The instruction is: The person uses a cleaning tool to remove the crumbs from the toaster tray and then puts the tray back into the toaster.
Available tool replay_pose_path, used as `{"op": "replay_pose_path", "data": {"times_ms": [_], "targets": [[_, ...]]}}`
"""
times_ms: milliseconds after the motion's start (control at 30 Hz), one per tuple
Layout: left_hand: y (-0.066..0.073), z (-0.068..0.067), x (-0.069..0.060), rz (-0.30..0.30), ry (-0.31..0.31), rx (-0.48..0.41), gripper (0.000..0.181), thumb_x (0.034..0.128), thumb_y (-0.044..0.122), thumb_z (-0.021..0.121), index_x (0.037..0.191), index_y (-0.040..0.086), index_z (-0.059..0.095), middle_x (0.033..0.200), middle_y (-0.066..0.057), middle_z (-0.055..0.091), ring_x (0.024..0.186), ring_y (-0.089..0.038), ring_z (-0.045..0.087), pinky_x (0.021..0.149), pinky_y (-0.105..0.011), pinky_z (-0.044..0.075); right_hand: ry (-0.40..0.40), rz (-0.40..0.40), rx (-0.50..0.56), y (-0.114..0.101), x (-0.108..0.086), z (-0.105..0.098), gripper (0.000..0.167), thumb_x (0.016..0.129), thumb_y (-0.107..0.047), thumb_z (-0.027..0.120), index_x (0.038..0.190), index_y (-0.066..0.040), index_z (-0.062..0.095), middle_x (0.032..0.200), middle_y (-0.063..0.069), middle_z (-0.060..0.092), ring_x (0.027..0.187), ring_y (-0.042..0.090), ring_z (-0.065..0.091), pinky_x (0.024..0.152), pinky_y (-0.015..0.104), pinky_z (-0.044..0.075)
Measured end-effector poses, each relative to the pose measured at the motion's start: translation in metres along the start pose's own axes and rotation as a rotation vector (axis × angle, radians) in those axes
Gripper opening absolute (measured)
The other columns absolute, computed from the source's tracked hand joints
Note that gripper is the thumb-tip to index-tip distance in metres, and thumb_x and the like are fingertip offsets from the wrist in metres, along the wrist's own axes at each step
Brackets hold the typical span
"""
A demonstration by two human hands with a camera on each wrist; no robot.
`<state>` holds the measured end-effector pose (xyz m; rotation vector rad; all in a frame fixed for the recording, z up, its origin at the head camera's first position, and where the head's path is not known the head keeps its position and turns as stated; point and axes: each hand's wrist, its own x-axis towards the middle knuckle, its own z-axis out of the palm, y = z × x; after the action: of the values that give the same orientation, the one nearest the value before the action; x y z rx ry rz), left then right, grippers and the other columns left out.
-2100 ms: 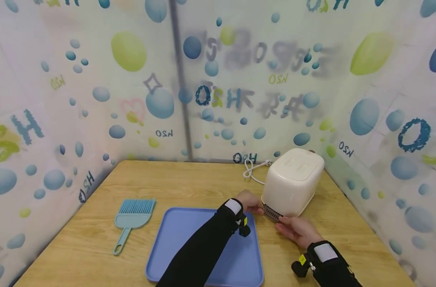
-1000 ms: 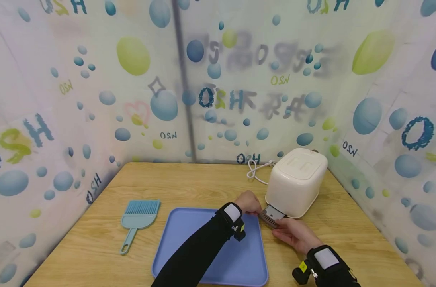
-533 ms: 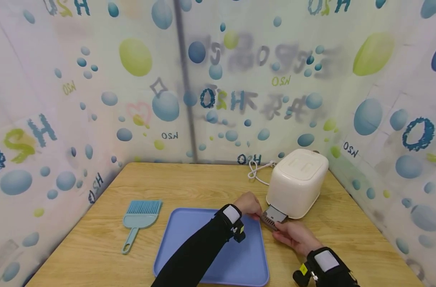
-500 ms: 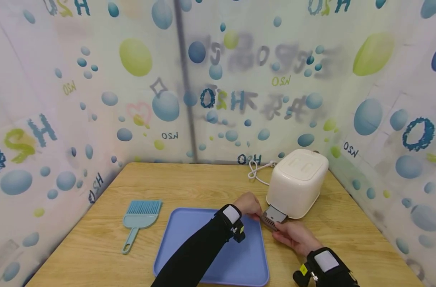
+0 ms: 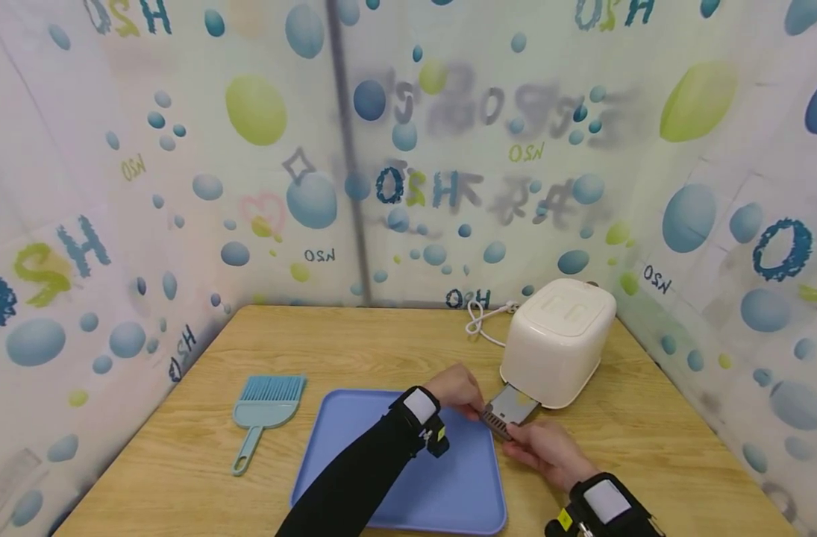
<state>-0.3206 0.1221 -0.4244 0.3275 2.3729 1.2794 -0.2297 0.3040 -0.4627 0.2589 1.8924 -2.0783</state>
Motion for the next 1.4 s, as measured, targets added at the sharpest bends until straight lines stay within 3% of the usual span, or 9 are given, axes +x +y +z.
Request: {"op": "replay_pose_path", "data": {"times_ms": [200,400,567,833,1000,1167,1400], "targets": [[-0.007,-0.006,-0.006,0.019,-0.055,-0.082,0.006,0.0845,-0.010,0.070,0.079,-0.009,0.072,0.066,-0.008,0.065,0.054,-0.014,0.063,0.054,-0.021,0.054,-0.019,0.002,0.008,0.002,-0.002,0.005,0.015,0.101,-0.003,0.058,0.100,0.007,0.068,0.088,0.009,0.069,0.078,0.011,0.069,0.076,0.021,0.057],[-0.015,-0.009,-0.004,0.029,-0.094,-0.129,0.010,0.0848,-0.013,0.068,0.076,-0.009,0.069,0.071,-0.010,0.066,0.060,-0.018,0.067,0.058,-0.024,0.057,-0.014,0.008,0.009,0.001,-0.007,0.014,0.019,0.101,-0.002,0.057,0.107,0.015,0.062,0.089,0.010,0.067,0.079,0.013,0.070,0.077,0.021,0.057],[-0.021,-0.012,-0.005,0.077,-0.107,-0.120,0.010,0.0840,-0.015,0.068,0.076,-0.009,0.068,0.070,-0.010,0.065,0.062,-0.023,0.070,0.060,-0.027,0.059,-0.024,0.016,-0.014,0.000,-0.011,0.020,0.021,0.102,-0.002,0.054,0.109,0.018,0.059,0.090,0.010,0.066,0.079,0.012,0.069,0.077,0.021,0.057],[-0.021,-0.019,-0.014,0.061,-0.113,-0.097,0.014,0.0849,-0.013,0.070,0.074,-0.005,0.069,0.070,-0.010,0.066,0.059,-0.021,0.069,0.059,-0.028,0.059,-0.059,0.022,-0.040,-0.003,-0.015,0.026,0.025,0.102,-0.003,0.054,0.112,0.021,0.055,0.090,0.010,0.064,0.079,0.011,0.069,0.077,0.021,0.057],[-0.021,-0.022,-0.021,0.057,-0.125,-0.102,0.017,0.0857,-0.013,0.070,0.073,-0.002,0.068,0.069,-0.010,0.066,0.059,-0.020,0.068,0.064,-0.032,0.061,-0.028,0.042,-0.054,-0.003,-0.017,0.029,0.026,0.103,-0.003,0.054,0.112,0.021,0.055,0.090,0.011,0.064,0.078,0.012,0.069,0.076,0.021,0.057],[-0.023,-0.026,-0.025,0.069,-0.150,-0.100,0.014,0.0868,-0.012,0.069,0.076,-0.004,0.068,0.068,-0.009,0.066,0.059,-0.018,0.068,0.065,-0.032,0.061,-0.039,0.044,-0.069,-0.003,-0.020,0.033,0.025,0.102,-0.003,0.054,0.111,0.021,0.056,0.088,0.011,0.064,0.077,0.012,0.069,0.076,0.021,0.057],[-0.031,-0.034,-0.021,0.080,-0.229,-0.075,0.006,0.0870,-0.011,0.070,0.083,-0.006,0.071,0.070,-0.010,0.067,0.058,-0.017,0.067,0.063,-0.031,0.060,-0.052,0.053,-0.082,-0.002,-0.022,0.038,0.023,0.102,-0.004,0.054,0.108,0.019,0.059,0.087,0.010,0.066,0.078,0.011,0.069,0.077,0.021,0.057]]}}
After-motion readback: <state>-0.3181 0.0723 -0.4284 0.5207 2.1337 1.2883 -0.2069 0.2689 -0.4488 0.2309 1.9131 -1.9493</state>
